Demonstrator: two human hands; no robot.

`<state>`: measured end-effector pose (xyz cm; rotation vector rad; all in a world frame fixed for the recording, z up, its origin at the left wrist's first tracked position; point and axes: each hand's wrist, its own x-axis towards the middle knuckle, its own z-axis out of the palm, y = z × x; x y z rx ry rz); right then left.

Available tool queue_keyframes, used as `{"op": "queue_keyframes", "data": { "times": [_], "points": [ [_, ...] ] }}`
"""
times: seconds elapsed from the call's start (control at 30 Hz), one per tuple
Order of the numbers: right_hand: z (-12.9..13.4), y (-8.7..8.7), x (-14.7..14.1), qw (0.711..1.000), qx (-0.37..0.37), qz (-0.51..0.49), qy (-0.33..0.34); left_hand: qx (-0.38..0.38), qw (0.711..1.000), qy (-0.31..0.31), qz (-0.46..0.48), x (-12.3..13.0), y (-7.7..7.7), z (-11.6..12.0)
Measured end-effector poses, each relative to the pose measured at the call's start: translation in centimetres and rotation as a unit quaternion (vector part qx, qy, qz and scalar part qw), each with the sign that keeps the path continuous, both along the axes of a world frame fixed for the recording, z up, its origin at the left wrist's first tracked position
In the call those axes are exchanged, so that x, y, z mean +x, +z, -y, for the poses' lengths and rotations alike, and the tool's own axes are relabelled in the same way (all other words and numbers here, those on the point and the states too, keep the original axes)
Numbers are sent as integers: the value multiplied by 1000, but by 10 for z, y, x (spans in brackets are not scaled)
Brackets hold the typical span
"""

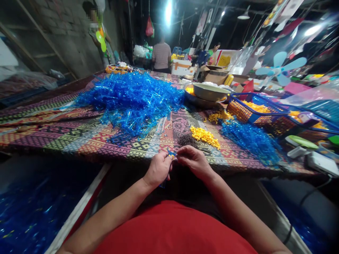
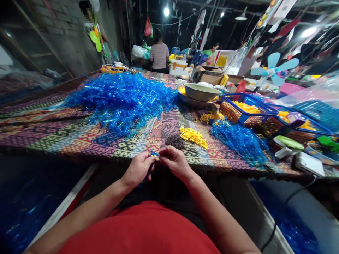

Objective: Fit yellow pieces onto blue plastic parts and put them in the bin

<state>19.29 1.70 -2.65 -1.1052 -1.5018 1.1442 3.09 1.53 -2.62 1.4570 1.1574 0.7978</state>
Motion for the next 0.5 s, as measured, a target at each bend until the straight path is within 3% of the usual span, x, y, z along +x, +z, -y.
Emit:
{"op": "queue_keyframes", "data": {
  "times": [0.23, 0.5],
  "points": [
    [0, 2, 3, 978, 131, 161, -8, 23, 999, 5, -30, 0, 3, 2],
    [0, 10, 0, 953, 190, 235, -20, 148, 982, 26, -116, -3, -2, 2]
  ]
}}
